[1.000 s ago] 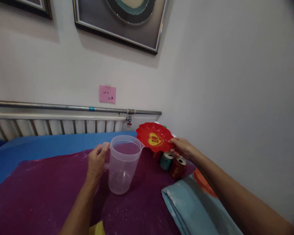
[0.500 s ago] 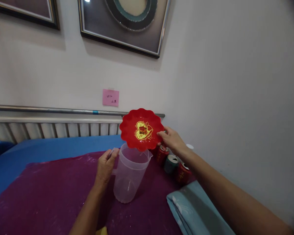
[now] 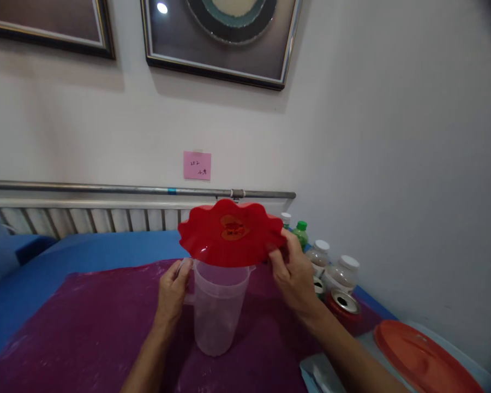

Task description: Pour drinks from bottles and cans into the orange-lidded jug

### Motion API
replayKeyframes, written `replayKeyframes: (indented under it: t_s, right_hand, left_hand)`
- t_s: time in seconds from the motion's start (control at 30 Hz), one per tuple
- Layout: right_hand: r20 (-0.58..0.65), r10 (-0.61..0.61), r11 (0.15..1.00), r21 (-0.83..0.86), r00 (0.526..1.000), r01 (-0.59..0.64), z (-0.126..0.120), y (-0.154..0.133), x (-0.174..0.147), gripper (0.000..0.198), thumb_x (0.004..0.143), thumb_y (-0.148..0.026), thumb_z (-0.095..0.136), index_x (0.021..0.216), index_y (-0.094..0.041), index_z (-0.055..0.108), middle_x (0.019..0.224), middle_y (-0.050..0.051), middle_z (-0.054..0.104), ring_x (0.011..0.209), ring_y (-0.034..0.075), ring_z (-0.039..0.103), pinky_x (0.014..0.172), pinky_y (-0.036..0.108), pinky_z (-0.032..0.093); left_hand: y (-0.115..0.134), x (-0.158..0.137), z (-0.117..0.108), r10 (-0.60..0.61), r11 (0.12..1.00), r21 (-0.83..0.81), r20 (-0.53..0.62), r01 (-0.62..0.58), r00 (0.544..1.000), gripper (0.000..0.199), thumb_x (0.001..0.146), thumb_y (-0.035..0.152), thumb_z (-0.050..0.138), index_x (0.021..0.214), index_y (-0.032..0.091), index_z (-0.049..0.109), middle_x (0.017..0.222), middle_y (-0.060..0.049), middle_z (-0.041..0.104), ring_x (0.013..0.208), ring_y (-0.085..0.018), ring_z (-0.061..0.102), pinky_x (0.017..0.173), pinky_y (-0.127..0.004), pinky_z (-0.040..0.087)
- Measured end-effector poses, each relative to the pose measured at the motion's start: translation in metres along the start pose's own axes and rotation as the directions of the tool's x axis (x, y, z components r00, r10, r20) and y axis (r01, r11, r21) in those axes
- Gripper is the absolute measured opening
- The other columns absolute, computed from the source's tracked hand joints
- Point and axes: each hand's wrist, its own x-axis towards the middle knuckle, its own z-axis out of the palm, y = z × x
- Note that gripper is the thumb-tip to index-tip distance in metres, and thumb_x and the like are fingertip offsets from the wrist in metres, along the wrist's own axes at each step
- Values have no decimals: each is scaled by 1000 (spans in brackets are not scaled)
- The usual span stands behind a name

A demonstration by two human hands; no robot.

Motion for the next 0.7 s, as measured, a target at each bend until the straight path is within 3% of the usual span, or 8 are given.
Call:
replayKeyframes:
  t_s: [0.1,0.2,0.4,0.7]
  right_hand:
    - [-102,-178,984,-9,979,178,8,4,-7,29,96,-29,46,122,-21,53,112,9,69,99,21,67,86,34,55]
    - [-143,-261,965,1,955,264,13,8,-12,30,96,-26,48,126,-23,51,114,8,69,103,21,67,87,32,56]
    - [-154,-278,955,61,948,290,7,23,-19,39,95,-18,51,132,-27,45,115,7,68,105,20,67,91,31,56]
    - [-127,-300,936,153,945,318,1,33,-13,44,92,-10,49,134,-24,45,117,8,67,108,19,66,93,31,55]
  left_hand:
    - [-5,1,-2,-20,1000,-8,-16,19,1000,45,76,63,57,62,22,46,55,5,42,50,-12,39,50,-25,34]
    - [-1,-2,-1,-28,1000,6,-32,28,999,45,75,63,57,61,22,45,55,5,41,49,-11,37,48,-25,33]
    - [12,-11,8,-17,997,76,-138,28,990,43,73,59,58,56,23,41,52,5,38,49,-12,34,45,-26,33]
    - [20,-13,15,15,994,109,-205,8,979,32,70,49,58,55,23,48,50,2,45,50,-15,43,47,-26,35]
